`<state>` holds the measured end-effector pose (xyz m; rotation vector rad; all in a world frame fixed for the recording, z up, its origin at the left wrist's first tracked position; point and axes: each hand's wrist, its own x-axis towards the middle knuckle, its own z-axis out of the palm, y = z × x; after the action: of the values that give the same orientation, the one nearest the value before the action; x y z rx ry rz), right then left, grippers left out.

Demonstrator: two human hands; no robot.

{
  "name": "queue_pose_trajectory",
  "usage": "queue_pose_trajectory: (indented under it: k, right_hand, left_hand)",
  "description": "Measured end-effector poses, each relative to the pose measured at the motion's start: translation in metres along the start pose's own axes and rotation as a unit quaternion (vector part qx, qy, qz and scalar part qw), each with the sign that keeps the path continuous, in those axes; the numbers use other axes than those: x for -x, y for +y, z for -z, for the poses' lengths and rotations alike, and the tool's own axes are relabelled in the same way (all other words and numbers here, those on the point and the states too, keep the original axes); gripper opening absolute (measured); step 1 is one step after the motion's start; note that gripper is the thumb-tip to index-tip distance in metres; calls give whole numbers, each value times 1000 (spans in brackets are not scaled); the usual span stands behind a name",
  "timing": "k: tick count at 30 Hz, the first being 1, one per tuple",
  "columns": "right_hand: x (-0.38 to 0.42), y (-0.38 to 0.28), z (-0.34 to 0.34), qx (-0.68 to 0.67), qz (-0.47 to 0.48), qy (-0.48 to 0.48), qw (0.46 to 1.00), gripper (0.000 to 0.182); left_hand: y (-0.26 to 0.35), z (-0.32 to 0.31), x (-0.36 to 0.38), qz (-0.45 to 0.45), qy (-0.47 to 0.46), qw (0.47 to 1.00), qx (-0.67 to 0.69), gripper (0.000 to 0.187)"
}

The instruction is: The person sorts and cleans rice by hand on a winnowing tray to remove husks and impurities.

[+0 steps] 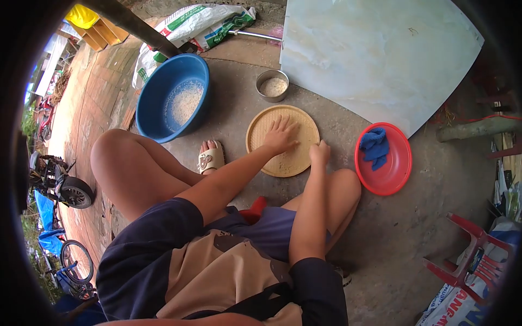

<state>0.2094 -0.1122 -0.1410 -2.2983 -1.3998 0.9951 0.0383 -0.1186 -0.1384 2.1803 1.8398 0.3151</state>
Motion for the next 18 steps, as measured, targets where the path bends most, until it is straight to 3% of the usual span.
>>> queue_pose_trajectory:
  k: [2, 4, 5, 7, 11, 13, 14, 15, 16, 17, 18]
  right_hand:
    - [-14, 19, -15, -65, 4, 36, 997, 37]
    - [-13, 23, -10, -122, 13, 71, 990, 36]
    - [-6, 16, -2, -107, 10, 90, 990, 34]
    - [0, 7, 0, -94, 11, 131, 987, 30]
    - [-5, 6, -11, -200, 14, 86, 976, 32]
    - [5, -9, -3, -403, -111, -65, 906, 39]
    - [6, -9, -3, -397, -108, -66, 909, 39]
    - [5, -9, -3, -452, -135, -101, 876, 41]
    - [3, -9, -2, -506, -160, -135, 837, 43]
    - [4, -13, 2, -504, -157, -136, 839, 43]
    - [9, -19, 6, -586, -191, -158, 771, 41]
  left_hand:
    - [12, -8, 6, 0, -26, 998, 56, 65]
    - [19, -20, 30, -136, 62, 985, 91, 55]
    - [18, -26, 43, -132, 64, 984, 101, 55]
    - [9, -43, 63, -269, -78, 949, 144, 37]
    - [0, -45, 36, -284, -29, 954, 95, 20]
    - [-5, -42, 4, -102, -39, 969, 220, 14]
    - [-6, -25, -8, -4, -33, 953, 301, 12]
    - [-3, -1, -18, 93, -26, 921, 377, 10]
    - [-1, 12, -29, 94, -22, 920, 380, 10]
    - [1, 23, -39, 119, 66, 908, 397, 11]
    - [4, 31, -43, 145, 151, 889, 407, 12]
